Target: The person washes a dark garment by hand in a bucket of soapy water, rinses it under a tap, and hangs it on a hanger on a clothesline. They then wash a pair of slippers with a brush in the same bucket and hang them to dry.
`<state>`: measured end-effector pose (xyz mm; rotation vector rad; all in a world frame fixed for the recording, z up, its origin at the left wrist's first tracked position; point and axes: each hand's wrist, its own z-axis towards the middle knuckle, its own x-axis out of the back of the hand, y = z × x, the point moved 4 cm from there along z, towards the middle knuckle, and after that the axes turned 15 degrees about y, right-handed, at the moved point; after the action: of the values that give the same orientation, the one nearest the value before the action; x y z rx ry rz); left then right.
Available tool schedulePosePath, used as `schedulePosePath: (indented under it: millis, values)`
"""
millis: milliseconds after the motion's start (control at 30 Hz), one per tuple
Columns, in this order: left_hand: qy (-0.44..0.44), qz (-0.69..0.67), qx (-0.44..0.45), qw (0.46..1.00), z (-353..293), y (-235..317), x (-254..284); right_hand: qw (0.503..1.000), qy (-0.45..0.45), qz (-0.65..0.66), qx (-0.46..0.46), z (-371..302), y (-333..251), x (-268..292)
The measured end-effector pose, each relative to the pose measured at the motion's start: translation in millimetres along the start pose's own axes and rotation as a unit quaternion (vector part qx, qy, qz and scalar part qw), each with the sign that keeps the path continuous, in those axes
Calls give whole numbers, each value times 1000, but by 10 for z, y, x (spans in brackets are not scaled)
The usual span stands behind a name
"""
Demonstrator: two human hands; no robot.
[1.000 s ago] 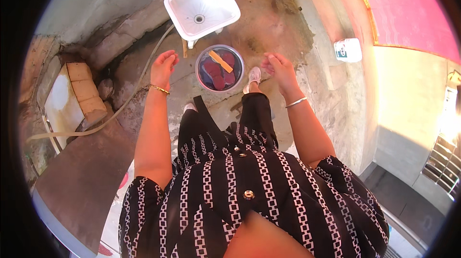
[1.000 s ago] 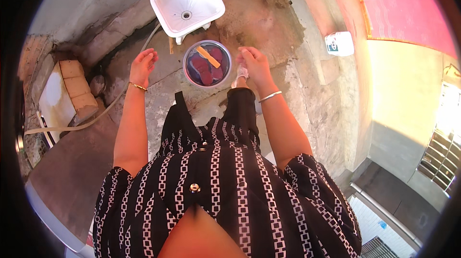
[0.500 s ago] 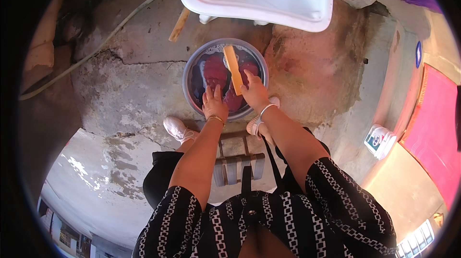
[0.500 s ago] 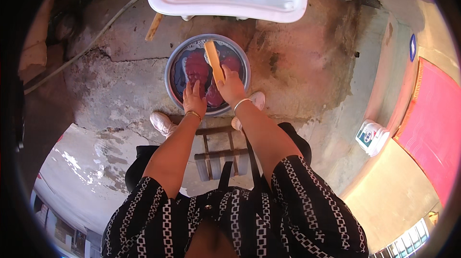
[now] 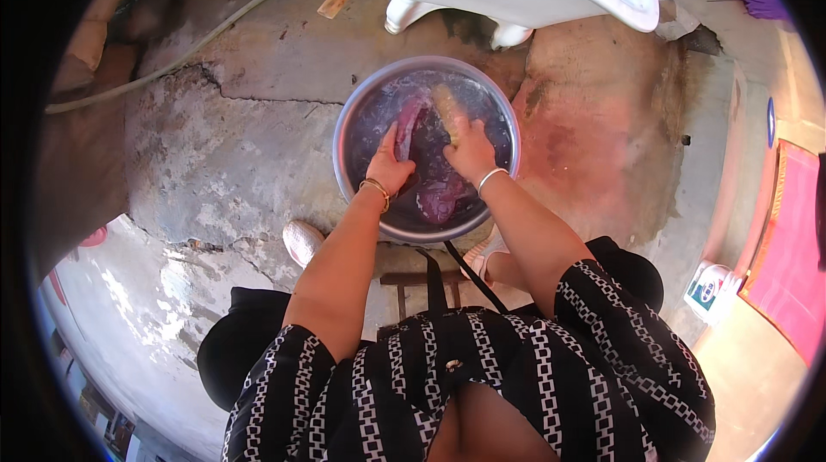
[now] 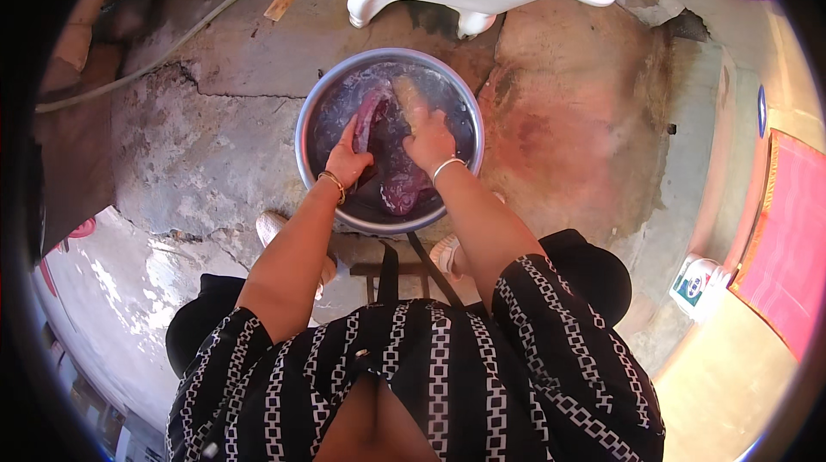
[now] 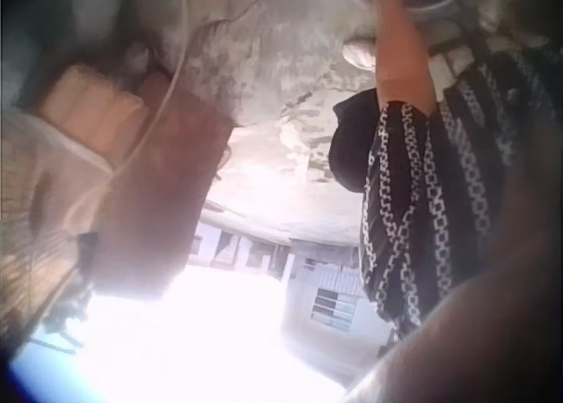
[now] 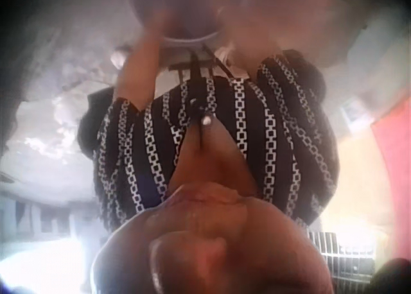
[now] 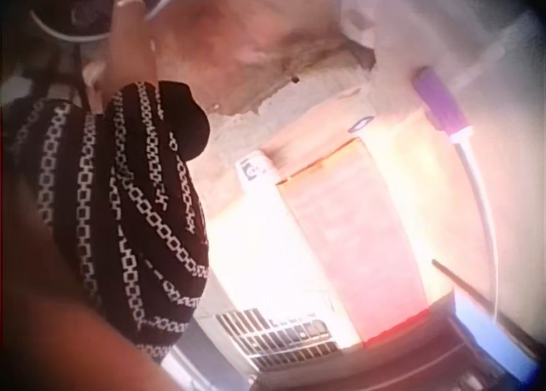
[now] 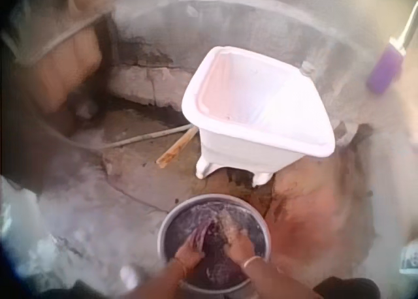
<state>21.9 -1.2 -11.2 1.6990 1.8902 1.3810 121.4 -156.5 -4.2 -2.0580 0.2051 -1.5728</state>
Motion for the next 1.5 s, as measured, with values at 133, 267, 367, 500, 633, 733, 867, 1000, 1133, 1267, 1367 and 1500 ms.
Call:
schedulePosePath:
  millis: [133, 267, 367, 500, 633, 733, 867, 1000, 1133, 1267, 1367, 1500]
  values:
    - [-45, -459, 243, 853, -190, 193, 209, 929, -78, 322, -167, -232, -287, 282]
    - [-97, -537, 294, 785, -283, 156, 340, 930, -116, 347, -9, -1055, -724, 447]
    - [-112, -572, 268, 767, -431, 135, 112, 980, -33, 186, 60, -640, -761, 572]
    - [-178, -522, 228, 802, -728, 564, 83, 956, -45, 276, -93, -109, -495, 536]
    - [-186, -595, 240, 744, -662, 383, 389, 948, -66, 306, 63, -814, -852, 600]
    - [-160, -558, 221, 784, -719, 520, 226, 958, -56, 270, -78, -115, -622, 614]
    - [-138, -589, 205, 769, -386, 279, 356, 933, -110, 343, 16, -432, -855, 478]
    - [-157, -547, 216, 793, -613, 526, 296, 977, 2, 215, 6, -226, -854, 708]
    - [-180, -547, 190, 795, -592, 663, 203, 958, -26, 285, -36, -140, -643, 593]
    - [-204, -547, 228, 779, -691, 584, 407, 962, -58, 261, 61, -608, -875, 800]
    - [-161, -447, 164, 864, -700, 563, 95, 942, -87, 304, -115, -82, -506, 672]
    - [-182, -520, 258, 794, -673, 557, 479, 945, -89, 304, 77, -740, -969, 770]
